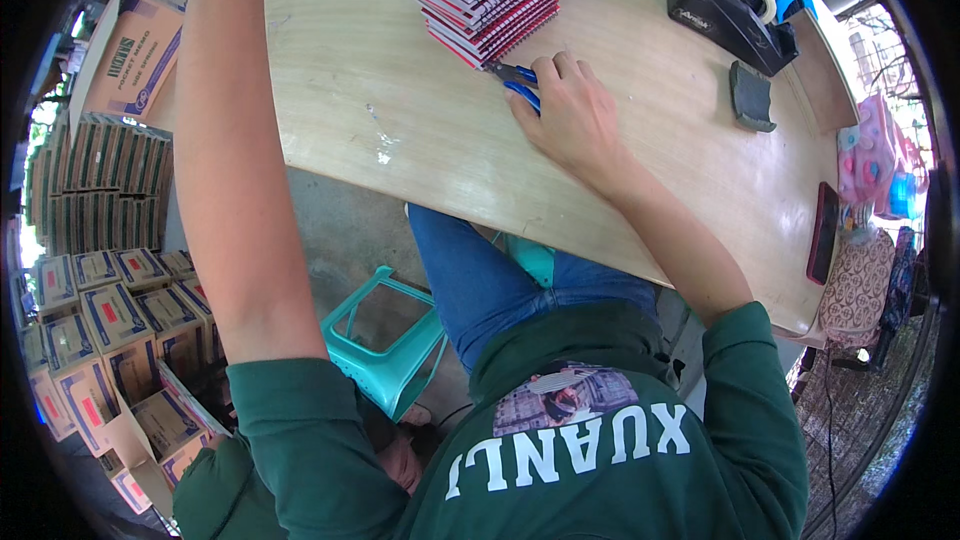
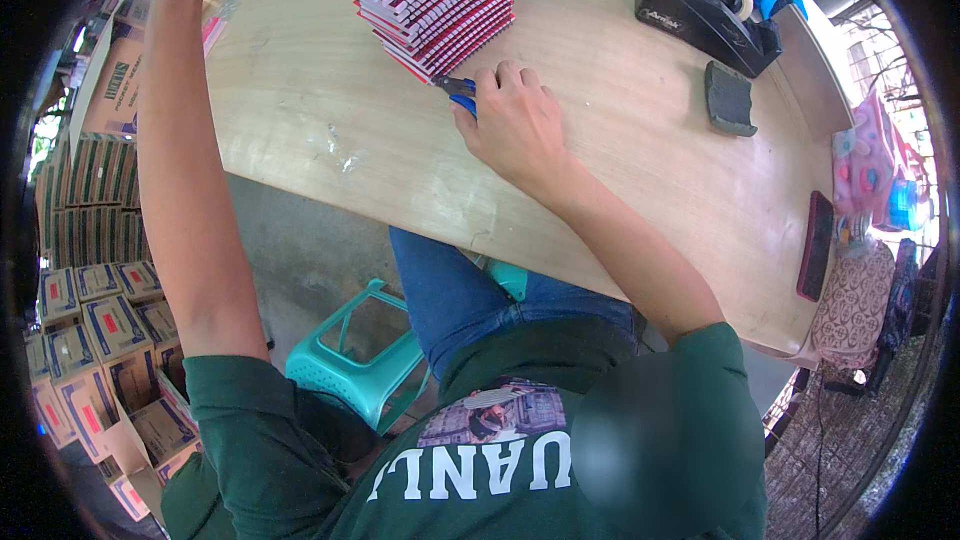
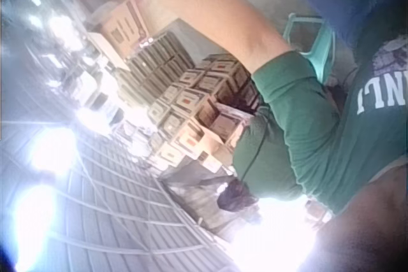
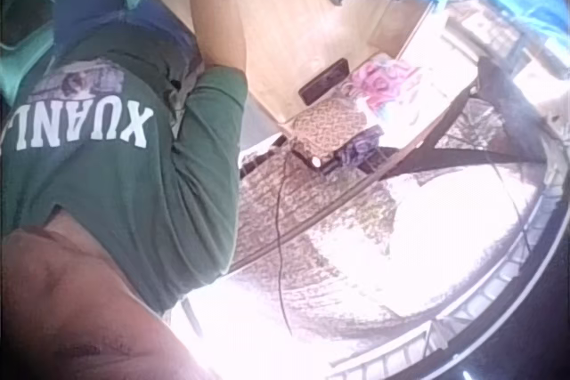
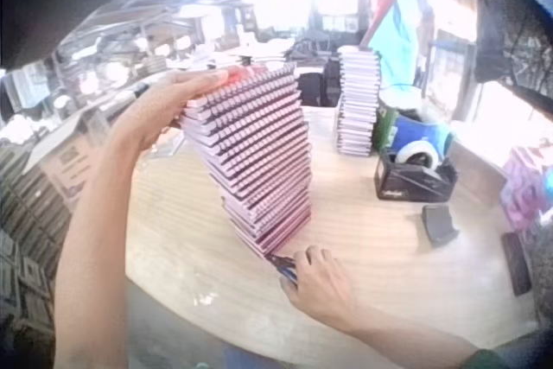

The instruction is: The person uses blue pliers to trim the wire coils on a stack of notebooks, سپس uses their hands to align and press the trimmed coil ends, and finally places the finished stack onto the table next to other notebooks.

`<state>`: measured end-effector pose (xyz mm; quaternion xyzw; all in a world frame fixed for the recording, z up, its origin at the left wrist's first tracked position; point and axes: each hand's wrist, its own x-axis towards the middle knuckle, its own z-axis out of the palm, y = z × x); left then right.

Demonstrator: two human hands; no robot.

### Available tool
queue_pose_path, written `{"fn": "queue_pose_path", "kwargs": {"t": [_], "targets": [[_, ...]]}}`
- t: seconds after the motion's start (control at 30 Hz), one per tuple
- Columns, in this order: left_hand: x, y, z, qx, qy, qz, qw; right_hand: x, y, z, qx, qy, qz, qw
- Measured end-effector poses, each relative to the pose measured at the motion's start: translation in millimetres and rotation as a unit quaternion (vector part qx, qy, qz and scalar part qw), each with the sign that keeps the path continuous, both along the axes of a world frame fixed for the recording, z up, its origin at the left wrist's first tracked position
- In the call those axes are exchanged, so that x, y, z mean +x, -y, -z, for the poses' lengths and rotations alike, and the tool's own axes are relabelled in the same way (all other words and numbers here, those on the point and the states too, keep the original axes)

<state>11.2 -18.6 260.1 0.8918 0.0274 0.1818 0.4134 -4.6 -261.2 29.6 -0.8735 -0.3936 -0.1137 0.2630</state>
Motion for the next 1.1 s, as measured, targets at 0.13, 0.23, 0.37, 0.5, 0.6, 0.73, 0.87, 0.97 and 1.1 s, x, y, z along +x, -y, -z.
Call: {"fn": "queue_pose_path", "kwargs": {"t": [0.13,0.23,0.37,0.5,0.6,0.73,0.87,0.97,1.1], "targets": [[3,-2,3,0.001,0.010,-0.013,1.000,19,-5,-16,-0.072,-0.142,-0.014,0.987],[3,2,-2,0.003,-0.014,-0.031,0.999,48,-8,-58,-0.068,-0.502,-0.017,0.862],[10,6,-6,0.021,-0.026,-0.014,0.999,52,5,-48,-0.083,-0.242,-0.088,0.963],[3,-12,2,-0.018,0.062,0.025,0.998,40,58,-25,-0.107,-0.071,0.039,0.991],[15,-38,41,-0.183,0.201,0.071,0.960,37,94,-9,-0.073,0.001,0.074,0.995],[-4,-60,183,-0.424,-0.016,-0.005,0.906,7,55,-9,0.248,-0.388,-0.034,0.887],[-27,-24,251,-0.293,-0.112,0.043,0.949,13,-28,9,0.328,-0.358,-0.012,0.874],[-39,8,225,-0.221,-0.149,0.073,0.961,15,-61,3,0.335,-0.409,0.055,0.847],[-62,44,238,-0.276,-0.063,0.093,0.955,59,-57,20,0.381,-0.396,0.009,0.836]]}}
